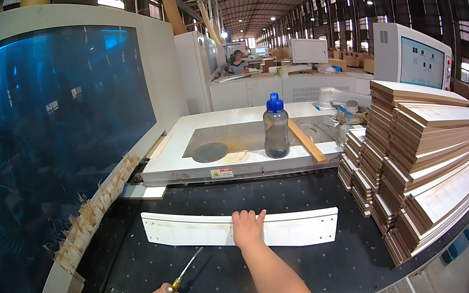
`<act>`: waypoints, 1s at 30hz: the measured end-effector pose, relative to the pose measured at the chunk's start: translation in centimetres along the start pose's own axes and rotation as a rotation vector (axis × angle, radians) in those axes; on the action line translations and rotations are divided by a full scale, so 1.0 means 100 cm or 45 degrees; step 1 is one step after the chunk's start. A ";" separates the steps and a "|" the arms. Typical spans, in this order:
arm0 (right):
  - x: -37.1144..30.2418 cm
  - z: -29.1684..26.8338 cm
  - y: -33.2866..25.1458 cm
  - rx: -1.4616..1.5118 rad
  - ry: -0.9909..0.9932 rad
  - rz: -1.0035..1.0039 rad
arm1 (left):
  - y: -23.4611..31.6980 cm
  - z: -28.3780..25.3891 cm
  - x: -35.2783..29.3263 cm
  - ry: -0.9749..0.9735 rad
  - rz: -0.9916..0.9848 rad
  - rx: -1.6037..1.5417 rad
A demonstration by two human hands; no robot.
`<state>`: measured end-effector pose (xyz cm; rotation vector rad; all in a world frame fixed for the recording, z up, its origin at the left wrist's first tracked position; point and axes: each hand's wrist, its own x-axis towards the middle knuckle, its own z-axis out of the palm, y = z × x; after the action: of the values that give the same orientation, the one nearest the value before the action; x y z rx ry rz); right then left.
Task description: The person takes wooden boards from a stack, positions them on the work table, clears their holes using an air nozzle, and stacks the finished boards onto a pallet.
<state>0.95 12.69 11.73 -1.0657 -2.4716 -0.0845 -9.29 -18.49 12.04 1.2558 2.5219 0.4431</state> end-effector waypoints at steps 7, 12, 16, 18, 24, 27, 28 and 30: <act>0.005 0.004 0.006 -0.048 -0.172 0.030 | 0.027 0.007 0.021 -0.061 0.044 0.167; -0.003 0.004 0.000 -0.032 -0.183 0.002 | 0.034 0.006 0.028 -0.080 0.013 0.206; -0.005 -0.005 0.002 -0.022 -0.056 -0.027 | 0.026 0.007 0.042 0.016 0.002 0.182; -0.003 -0.004 0.005 -0.038 -0.030 -0.029 | 0.026 -0.003 0.045 0.049 -0.042 0.148; 0.005 -0.014 0.001 -0.001 -0.156 -0.033 | -0.004 -0.018 0.056 0.185 -0.304 0.125; 0.003 -0.009 0.000 0.003 -0.162 -0.045 | -0.025 -0.020 0.057 0.246 -0.399 0.112; 0.001 -0.010 0.000 0.010 -0.161 -0.042 | -0.031 -0.020 0.058 0.263 -0.418 0.121; 0.000 -0.013 0.000 0.015 -0.194 -0.033 | -0.043 -0.020 0.062 0.269 -0.450 0.117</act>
<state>1.47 12.44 12.95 -1.0715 -2.6188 0.0038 -16.79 -16.21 11.47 0.7979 2.8943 0.3963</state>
